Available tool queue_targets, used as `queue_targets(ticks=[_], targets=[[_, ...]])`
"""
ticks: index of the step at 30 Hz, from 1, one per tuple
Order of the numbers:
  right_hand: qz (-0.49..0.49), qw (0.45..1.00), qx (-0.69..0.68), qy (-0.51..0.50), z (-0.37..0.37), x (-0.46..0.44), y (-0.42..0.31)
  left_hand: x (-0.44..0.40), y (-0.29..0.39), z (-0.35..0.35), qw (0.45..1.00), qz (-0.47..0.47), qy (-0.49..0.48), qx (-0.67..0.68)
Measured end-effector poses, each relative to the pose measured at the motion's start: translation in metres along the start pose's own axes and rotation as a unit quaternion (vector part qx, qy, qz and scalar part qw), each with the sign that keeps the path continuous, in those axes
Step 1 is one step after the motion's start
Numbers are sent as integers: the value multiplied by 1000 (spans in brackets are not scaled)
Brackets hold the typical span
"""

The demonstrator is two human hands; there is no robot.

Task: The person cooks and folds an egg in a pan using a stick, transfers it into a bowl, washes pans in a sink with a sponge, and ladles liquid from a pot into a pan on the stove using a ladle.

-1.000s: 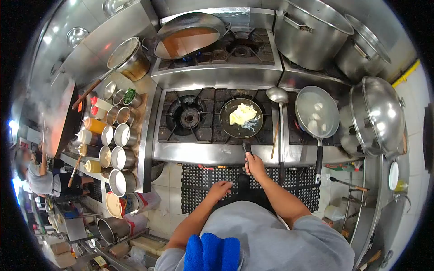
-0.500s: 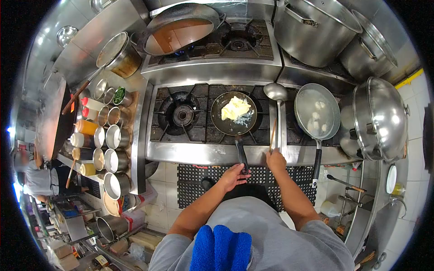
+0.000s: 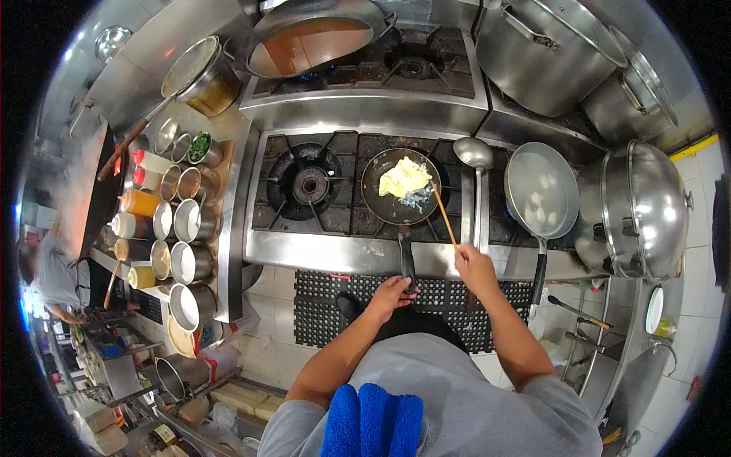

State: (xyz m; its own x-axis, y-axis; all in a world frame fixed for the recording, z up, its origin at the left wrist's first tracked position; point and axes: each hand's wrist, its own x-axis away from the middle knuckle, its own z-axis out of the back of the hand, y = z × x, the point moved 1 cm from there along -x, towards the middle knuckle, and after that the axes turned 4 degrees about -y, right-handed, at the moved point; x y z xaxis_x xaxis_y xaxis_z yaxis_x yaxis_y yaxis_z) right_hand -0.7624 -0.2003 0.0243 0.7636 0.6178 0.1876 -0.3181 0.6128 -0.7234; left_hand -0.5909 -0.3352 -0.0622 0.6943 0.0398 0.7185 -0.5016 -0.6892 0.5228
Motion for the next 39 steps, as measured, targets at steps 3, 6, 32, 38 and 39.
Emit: queue_targets(ticks=[3,6,32,38,39], targets=[[36,993,104,-35,-14,-58,-24,0,-1,0,1000,-10,6,3],[49,984,160,-56,-36,-106,-37,0,-2,1,1000,0,1,4],[15,964,227,-138,1,-84,-4,-2,-5,3,1000,-11,6,-7],[91,981,153,-77,-6,-99,-23,1,-3,1,1000,-3,5,19],[71,975,191,-93,-16,-103,-17,2,-3,0,1000,-5,5,18]])
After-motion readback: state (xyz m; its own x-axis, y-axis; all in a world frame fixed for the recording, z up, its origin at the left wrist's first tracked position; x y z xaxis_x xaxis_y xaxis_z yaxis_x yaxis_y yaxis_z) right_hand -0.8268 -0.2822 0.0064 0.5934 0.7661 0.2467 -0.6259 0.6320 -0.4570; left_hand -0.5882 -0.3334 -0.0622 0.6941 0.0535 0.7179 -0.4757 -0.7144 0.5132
